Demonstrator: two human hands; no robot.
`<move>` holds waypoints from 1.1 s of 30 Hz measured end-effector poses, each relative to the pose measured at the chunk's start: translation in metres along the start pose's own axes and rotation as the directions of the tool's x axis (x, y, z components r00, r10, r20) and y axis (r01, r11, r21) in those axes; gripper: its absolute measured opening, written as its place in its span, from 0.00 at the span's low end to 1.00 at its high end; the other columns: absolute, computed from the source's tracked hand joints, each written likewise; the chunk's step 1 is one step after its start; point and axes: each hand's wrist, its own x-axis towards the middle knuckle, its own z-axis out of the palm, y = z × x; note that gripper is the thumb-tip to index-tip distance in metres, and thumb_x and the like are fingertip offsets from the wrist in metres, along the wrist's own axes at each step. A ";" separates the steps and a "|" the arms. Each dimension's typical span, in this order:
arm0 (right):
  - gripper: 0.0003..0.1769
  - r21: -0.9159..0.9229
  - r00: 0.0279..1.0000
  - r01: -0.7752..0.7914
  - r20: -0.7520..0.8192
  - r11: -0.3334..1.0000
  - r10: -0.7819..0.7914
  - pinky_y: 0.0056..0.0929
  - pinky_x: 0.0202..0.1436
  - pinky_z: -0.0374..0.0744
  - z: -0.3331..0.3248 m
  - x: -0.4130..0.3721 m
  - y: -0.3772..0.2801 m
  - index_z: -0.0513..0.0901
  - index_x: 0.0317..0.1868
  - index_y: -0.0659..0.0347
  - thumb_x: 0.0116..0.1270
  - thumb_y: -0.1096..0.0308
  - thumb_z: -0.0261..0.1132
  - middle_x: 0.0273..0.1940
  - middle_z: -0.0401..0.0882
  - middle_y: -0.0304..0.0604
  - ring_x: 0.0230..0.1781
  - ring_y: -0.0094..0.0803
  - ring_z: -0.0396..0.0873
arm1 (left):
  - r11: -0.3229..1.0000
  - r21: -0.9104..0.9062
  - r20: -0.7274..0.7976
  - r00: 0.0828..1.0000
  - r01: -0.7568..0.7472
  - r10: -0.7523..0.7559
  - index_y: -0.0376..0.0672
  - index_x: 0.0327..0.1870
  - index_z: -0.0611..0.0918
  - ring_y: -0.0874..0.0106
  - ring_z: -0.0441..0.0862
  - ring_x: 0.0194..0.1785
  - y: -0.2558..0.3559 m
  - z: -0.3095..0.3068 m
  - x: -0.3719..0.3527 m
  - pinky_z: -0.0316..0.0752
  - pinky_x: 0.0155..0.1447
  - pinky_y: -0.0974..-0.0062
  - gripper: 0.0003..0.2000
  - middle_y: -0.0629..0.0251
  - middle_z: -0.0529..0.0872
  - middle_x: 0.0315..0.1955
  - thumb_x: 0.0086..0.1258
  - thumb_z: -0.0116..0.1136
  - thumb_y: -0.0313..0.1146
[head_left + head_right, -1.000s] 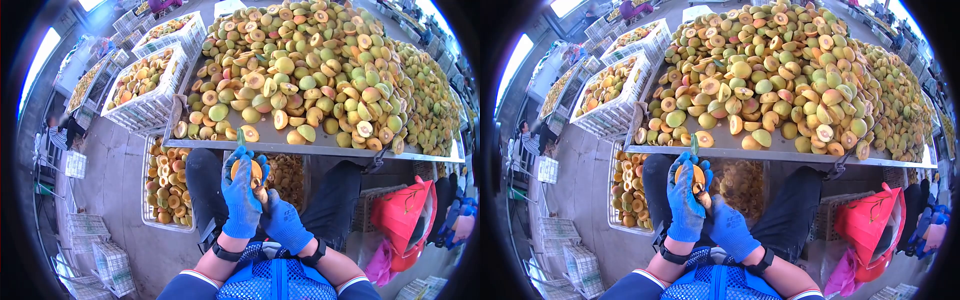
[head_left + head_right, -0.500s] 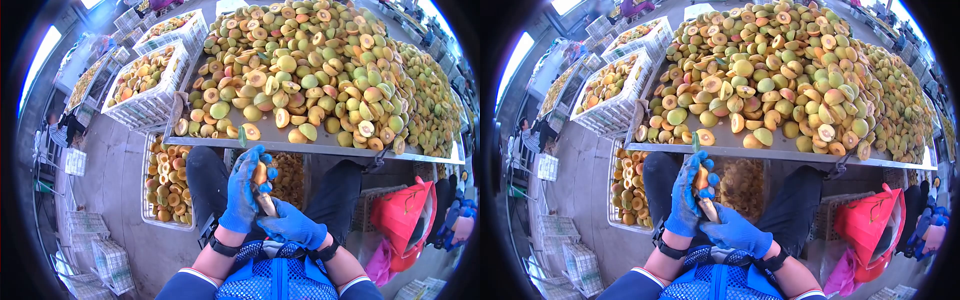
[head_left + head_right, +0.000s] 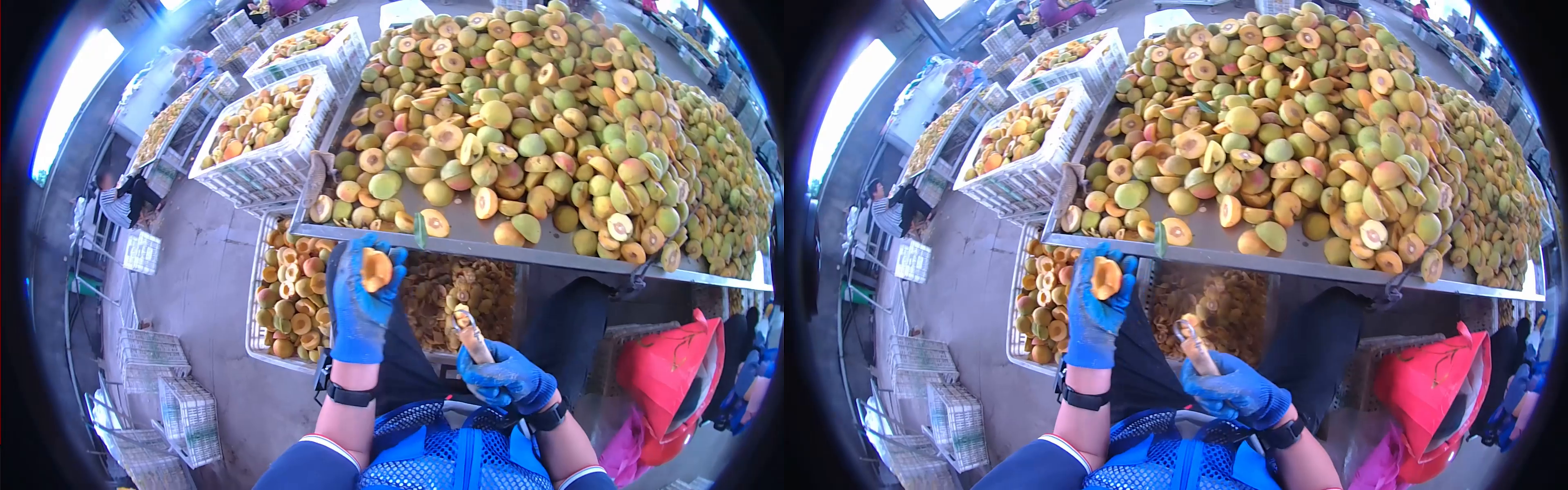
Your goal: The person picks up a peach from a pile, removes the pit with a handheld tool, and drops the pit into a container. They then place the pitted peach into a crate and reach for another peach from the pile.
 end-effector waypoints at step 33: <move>0.10 -0.271 0.833 -0.008 -0.535 0.962 -0.144 0.21 0.21 0.71 -0.019 0.003 0.017 0.71 0.43 0.59 0.67 0.66 0.63 0.22 0.73 0.35 0.18 0.21 0.72 | 0.674 0.734 0.259 0.888 0.075 -0.381 0.42 0.57 0.72 0.64 0.85 0.47 -0.053 0.059 0.077 0.86 0.48 0.63 0.21 0.62 0.81 0.45 0.64 0.66 0.29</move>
